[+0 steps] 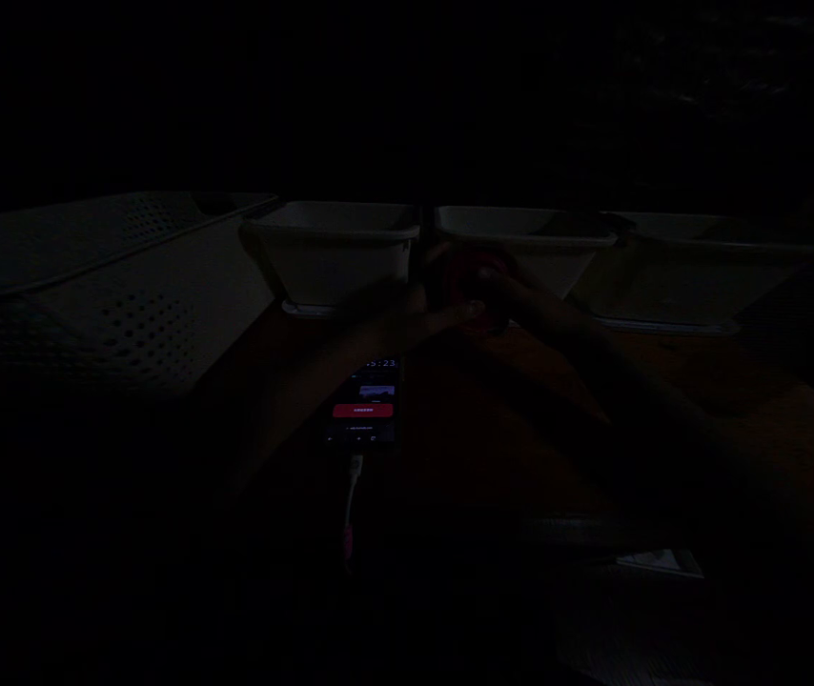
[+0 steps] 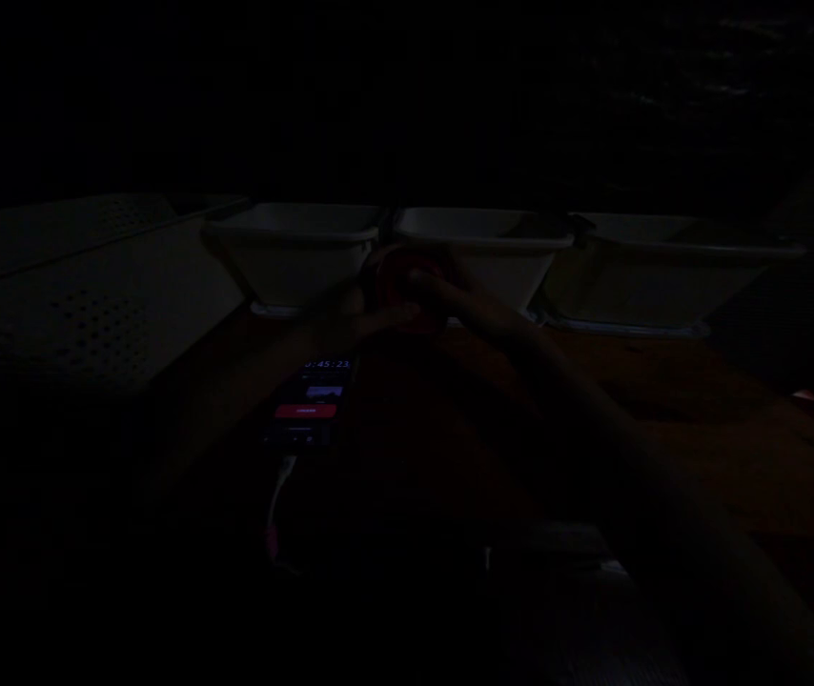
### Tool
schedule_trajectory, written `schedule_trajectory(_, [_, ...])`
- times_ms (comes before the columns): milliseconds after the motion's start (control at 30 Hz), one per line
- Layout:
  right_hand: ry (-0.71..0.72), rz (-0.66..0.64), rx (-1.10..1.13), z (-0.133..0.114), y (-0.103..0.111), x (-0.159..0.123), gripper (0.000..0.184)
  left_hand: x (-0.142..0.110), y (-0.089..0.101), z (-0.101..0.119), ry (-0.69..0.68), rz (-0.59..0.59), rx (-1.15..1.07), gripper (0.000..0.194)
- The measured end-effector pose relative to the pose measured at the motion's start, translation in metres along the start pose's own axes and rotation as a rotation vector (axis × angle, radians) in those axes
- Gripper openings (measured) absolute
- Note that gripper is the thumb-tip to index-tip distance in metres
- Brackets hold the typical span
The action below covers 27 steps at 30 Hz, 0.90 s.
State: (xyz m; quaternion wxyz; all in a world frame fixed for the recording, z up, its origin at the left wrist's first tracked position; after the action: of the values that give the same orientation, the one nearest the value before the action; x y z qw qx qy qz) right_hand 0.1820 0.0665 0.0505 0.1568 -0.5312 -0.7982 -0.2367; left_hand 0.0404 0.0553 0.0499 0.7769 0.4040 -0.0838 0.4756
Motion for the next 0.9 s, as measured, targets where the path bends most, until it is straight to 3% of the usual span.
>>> schedule_trajectory(167, [0.034,0.0,-0.02,-0.005,0.002,-0.001,0.061,-0.001,-0.002,0.008,-0.033,-0.01,-0.004,0.082])
schedule_trajectory(333, [0.034,0.019,-0.038,-0.005,0.004,-0.002,0.063,0.0,-0.005,0.001,-0.017,0.004,-0.08,0.091])
schedule_trajectory(900, [0.008,0.0,-0.026,-0.014,0.002,-0.001,0.07,0.002,-0.003,0.004,-0.067,0.029,-0.036,0.091])
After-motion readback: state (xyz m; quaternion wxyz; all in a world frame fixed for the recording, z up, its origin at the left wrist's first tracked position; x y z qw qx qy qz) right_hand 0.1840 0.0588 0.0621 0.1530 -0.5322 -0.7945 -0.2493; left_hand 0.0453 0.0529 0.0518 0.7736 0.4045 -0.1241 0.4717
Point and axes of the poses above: each hand's wrist, its own x-axis towards the middle knuckle, its own y-axis out of the back of the hand, z = x × y, the point moved 6 cm from there along x, towards the middle knuckle, and after that the axes turned 6 degrees about x, right-handed, at the moved point
